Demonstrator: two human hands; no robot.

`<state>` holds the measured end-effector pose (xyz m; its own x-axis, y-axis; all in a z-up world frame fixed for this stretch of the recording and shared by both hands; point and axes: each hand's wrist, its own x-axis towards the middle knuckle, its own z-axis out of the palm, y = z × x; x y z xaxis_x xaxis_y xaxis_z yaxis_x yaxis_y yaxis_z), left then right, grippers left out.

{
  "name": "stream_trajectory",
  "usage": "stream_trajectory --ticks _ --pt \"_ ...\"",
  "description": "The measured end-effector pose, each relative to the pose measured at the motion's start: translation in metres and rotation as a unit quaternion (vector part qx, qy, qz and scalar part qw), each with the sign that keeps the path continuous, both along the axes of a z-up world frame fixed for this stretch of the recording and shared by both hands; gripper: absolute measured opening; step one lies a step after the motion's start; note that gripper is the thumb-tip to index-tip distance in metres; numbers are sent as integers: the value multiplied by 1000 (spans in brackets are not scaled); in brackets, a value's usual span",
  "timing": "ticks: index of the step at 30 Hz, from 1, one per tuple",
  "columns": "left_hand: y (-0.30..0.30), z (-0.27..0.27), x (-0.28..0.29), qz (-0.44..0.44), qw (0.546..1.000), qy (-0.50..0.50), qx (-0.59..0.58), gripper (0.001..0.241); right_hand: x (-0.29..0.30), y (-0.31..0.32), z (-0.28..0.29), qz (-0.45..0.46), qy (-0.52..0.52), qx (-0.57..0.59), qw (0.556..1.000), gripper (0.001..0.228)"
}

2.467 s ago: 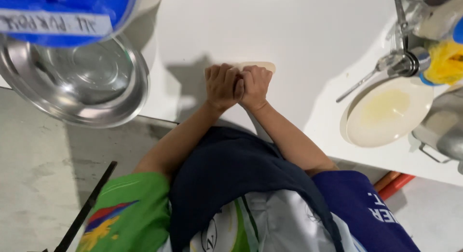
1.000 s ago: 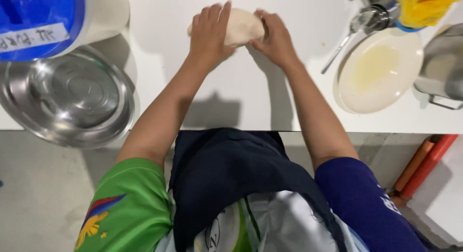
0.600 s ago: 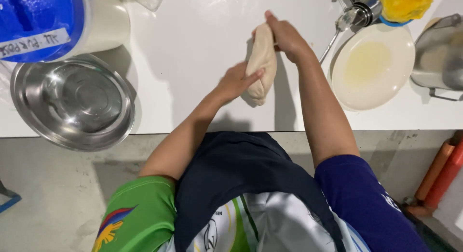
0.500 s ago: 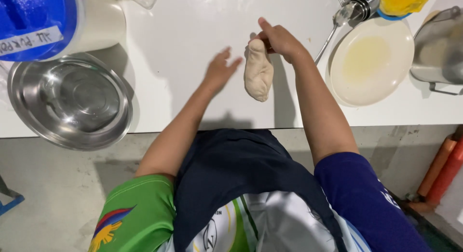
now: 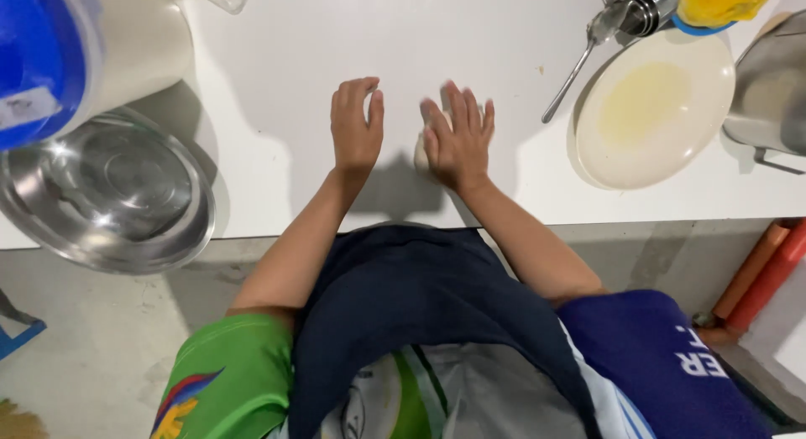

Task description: Kneading a piece of dough manually on a countertop.

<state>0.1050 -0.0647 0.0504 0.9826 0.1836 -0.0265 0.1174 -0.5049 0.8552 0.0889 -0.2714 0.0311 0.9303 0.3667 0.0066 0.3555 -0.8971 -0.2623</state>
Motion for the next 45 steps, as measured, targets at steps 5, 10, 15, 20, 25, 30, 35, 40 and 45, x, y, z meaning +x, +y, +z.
stream_trajectory --ticks 5,10,15,20,25,30,35,40,45 --pt "-7 0 14 -9 1000 -22 4 18 100 29 -19 -45 22 32 998 50" --pt "-11 -1 29 -43 998 -43 36 21 178 41 -23 -119 2 64 991 55" --pt "3 -15 23 -53 997 -30 49 25 182 26 -41 -101 88 80 988 67" --pt "12 2 10 -33 999 1 20 25 77 1 -3 -47 123 60 989 60" --pt "22 8 1 -25 999 31 1 27 33 12 41 -101 166 108 975 36" --pt "27 7 4 -24 999 37 9 27 35 3 -18 -116 -154 133 972 12" --pt "30 7 9 -21 999 38 4 27 116 -26 -45 -177 -121 127 968 9" --pt "27 23 9 -27 999 24 0 27 168 -38 -40 -225 -85 118 964 22" --pt "26 33 10 -38 999 35 1 26 125 -44 -52 -66 31 122 990 54"
